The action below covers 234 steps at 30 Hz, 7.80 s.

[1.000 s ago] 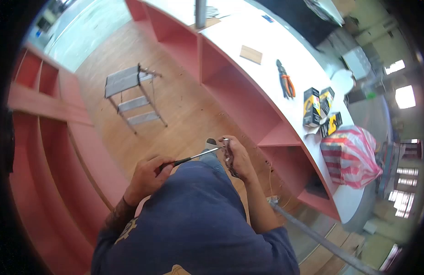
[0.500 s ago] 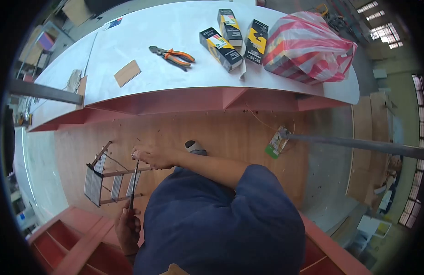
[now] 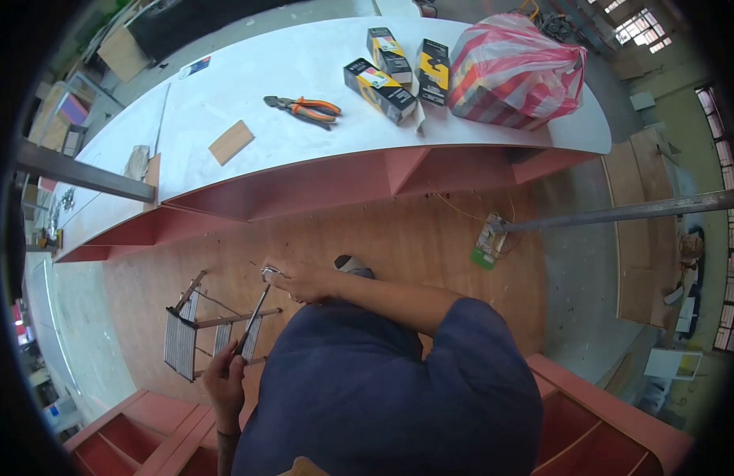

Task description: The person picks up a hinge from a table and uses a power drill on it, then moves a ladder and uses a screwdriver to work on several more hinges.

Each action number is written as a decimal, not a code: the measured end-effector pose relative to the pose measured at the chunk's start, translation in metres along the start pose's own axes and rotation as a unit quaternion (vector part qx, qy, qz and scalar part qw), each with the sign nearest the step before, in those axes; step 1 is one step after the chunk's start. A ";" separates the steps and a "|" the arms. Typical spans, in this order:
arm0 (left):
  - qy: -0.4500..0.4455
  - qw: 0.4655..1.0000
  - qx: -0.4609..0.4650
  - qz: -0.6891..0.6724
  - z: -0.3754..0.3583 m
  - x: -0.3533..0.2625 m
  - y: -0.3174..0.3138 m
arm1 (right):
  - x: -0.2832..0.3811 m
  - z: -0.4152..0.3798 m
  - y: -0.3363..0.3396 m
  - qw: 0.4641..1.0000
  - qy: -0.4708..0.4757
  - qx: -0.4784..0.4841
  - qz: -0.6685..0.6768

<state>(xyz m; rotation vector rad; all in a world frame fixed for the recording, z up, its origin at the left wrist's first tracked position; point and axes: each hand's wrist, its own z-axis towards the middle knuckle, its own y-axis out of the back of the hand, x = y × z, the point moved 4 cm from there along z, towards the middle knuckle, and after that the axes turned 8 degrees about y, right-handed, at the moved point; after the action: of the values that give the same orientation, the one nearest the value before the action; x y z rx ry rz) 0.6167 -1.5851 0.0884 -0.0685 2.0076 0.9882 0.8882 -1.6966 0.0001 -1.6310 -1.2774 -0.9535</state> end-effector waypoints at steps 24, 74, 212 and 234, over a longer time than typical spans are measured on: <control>0.086 0.950 0.070 -0.290 -0.064 0.085 0.061 | 0.022 0.005 -0.115 0.995 0.058 -0.042 -0.066; 0.202 0.835 0.205 -0.469 -0.070 0.107 0.087 | 0.045 0.005 -0.152 0.980 0.143 -0.030 -0.135; 0.399 0.874 -0.228 -0.157 0.531 0.866 1.077 | 0.435 1.551 -0.534 0.585 0.274 -0.412 -0.642; 0.240 0.945 -0.152 -0.160 0.639 1.067 1.264 | 0.355 1.748 -0.603 0.901 0.158 -0.303 -0.269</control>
<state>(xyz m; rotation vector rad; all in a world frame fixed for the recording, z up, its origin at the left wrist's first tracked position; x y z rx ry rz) -0.1005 0.0251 -0.1002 -0.8508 2.1539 1.1313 0.4876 0.1306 -0.2142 -1.4745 -1.2938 -2.0348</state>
